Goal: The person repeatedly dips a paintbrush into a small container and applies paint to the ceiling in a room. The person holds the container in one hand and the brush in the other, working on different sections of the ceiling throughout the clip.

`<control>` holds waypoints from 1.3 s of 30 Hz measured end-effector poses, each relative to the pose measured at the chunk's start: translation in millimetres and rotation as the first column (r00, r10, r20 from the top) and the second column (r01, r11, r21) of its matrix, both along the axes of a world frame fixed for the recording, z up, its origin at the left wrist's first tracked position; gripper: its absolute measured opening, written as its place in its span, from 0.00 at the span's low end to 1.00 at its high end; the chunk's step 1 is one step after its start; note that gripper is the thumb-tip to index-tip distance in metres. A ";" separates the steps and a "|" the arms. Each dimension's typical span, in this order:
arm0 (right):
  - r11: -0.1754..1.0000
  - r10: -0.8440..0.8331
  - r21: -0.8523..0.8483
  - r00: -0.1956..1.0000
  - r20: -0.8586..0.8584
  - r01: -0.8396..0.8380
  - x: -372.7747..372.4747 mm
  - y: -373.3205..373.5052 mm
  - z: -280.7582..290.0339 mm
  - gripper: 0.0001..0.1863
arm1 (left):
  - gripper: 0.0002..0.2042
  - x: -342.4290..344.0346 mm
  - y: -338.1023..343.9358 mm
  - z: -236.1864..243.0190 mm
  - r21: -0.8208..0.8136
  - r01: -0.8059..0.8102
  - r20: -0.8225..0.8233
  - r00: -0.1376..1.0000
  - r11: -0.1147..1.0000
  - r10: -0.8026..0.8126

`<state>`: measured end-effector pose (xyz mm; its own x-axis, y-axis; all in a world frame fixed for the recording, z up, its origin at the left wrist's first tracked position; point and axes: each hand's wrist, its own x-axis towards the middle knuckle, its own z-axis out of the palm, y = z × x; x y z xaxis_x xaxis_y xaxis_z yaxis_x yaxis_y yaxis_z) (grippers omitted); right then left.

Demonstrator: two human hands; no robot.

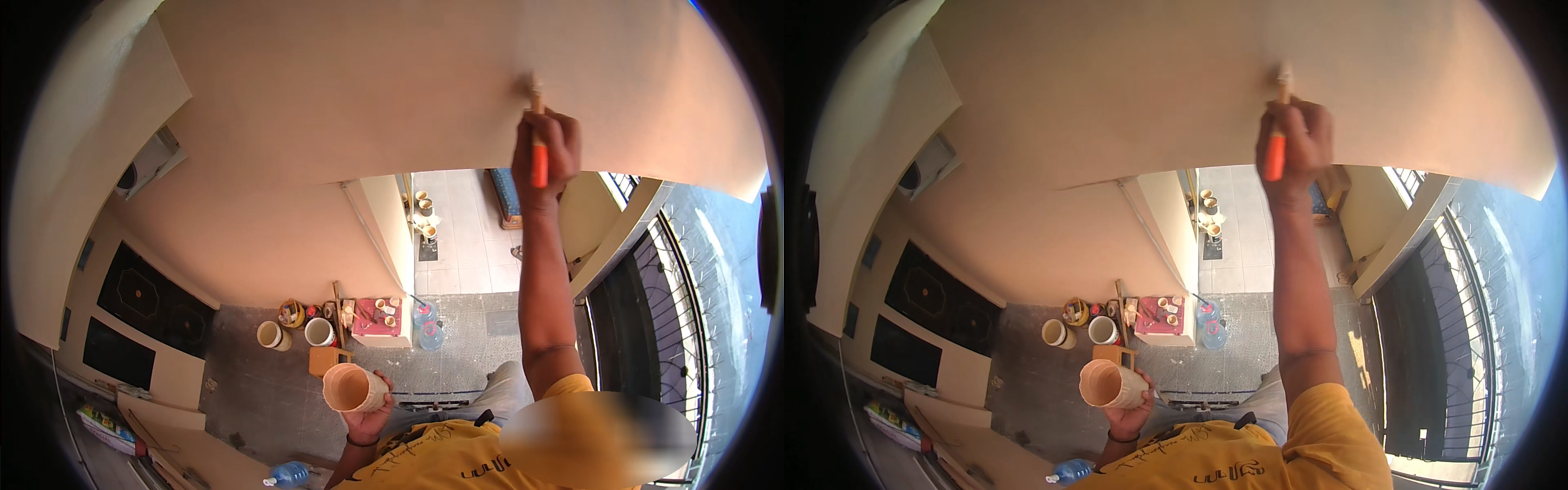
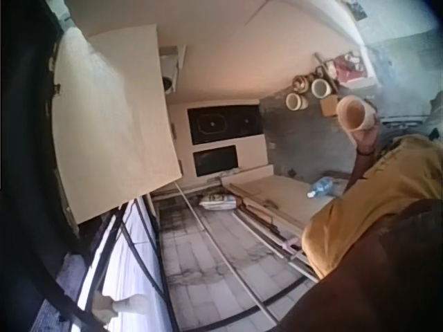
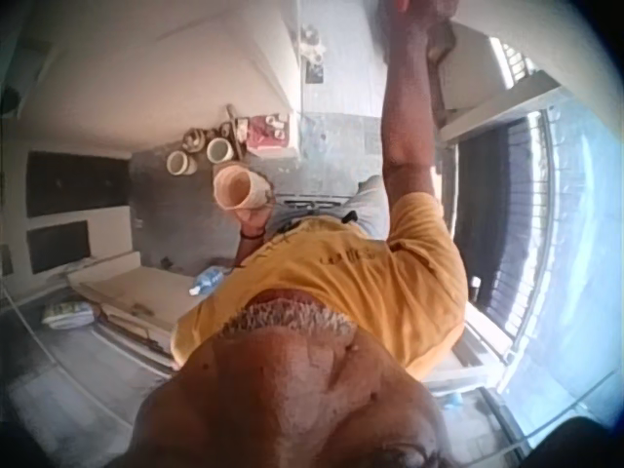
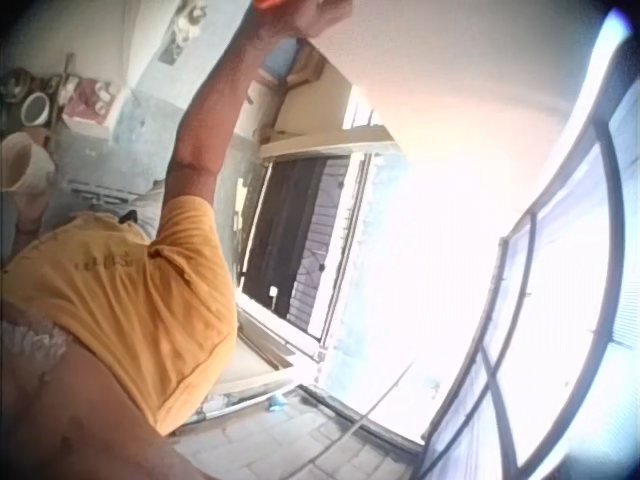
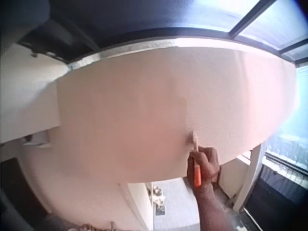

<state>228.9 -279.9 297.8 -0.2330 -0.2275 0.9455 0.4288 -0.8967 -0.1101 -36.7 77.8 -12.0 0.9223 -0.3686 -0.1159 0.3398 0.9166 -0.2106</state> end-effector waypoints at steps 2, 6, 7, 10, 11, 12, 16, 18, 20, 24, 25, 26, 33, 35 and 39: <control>0.987 -0.067 -0.153 0.992 -0.105 0.050 18.1 40.5 -5.4 0.11 | 0.29 4.9 -4.0 -2.1 -0.001 0.031 0.025 0.999 1.000 -0.031; 0.897 0.216 -0.348 0.958 -0.189 -0.271 30.6 160.6 -6.2 0.12 | 0.30 19.9 -10.6 2.0 -0.017 0.063 0.064 0.996 0.998 -0.062; 0.861 0.335 -0.320 0.914 -0.229 -0.395 32.9 176.6 -4.8 0.12 | 0.30 22.1 -11.4 3.0 -0.019 0.068 0.068 0.995 0.998 -0.066; 0.730 0.616 -0.177 0.748 -0.249 -0.660 39.2 192.5 7.5 0.12 | 0.30 22.8 -12.2 11.1 -0.001 0.026 0.117 0.993 1.000 -0.025; 0.707 0.674 -0.107 0.712 -0.197 -0.699 41.4 179.7 16.0 0.12 | 0.31 21.7 -9.0 11.6 -0.001 0.007 0.123 0.992 1.000 -0.007; 0.743 0.650 -0.028 0.730 -0.211 -0.669 47.7 155.0 18.6 0.10 | 0.32 19.5 -6.0 8.9 -0.007 -0.006 0.130 0.991 1.000 0.007; 0.636 0.752 0.218 0.658 0.039 -0.740 29.8 52.4 32.5 0.05 | 0.33 5.6 8.6 -14.5 -0.051 -0.026 0.023 0.999 0.998 0.027; 0.848 0.474 0.192 0.869 0.143 -0.494 19.2 14.6 44.9 0.08 | 0.33 0.4 16.6 -25.2 -0.030 -0.029 -0.017 0.999 0.999 0.029; 0.986 0.138 0.080 0.984 0.115 -0.147 10.4 9.8 66.7 0.10 | 0.33 -3.7 22.0 -30.6 -0.001 -0.049 -0.022 0.999 0.999 0.049; 0.962 -0.262 -0.067 0.964 0.052 0.265 42.4 48.6 105.3 0.12 | 0.33 3.9 26.8 -36.0 0.053 -0.056 0.045 0.998 0.997 0.053; 0.949 -0.284 -0.121 0.956 0.067 0.290 59.2 70.6 112.1 0.11 | 0.33 6.8 26.9 -37.3 0.068 -0.052 0.061 0.997 0.996 0.047; 0.951 -0.233 -0.180 0.966 0.114 0.251 72.4 103.4 114.5 0.09 | 0.32 6.8 27.7 -34.7 0.068 -0.073 0.059 0.996 0.995 0.069; 0.833 0.456 -0.321 0.888 -0.062 -0.451 64.3 195.0 125.9 0.10 | 0.32 10.4 20.4 -19.4 0.006 -0.127 0.061 0.990 0.992 0.127; 0.711 0.678 -0.157 0.727 -0.105 -0.686 62.5 165.7 136.2 0.09 | 0.32 3.8 22.5 -19.6 0.017 -0.136 0.055 0.989 0.991 0.135; 0.419 0.903 0.097 0.425 0.059 -0.903 63.7 52.9 154.0 0.04 | 0.34 -7.3 23.7 -26.8 0.040 -0.109 -0.004 0.994 0.993 0.109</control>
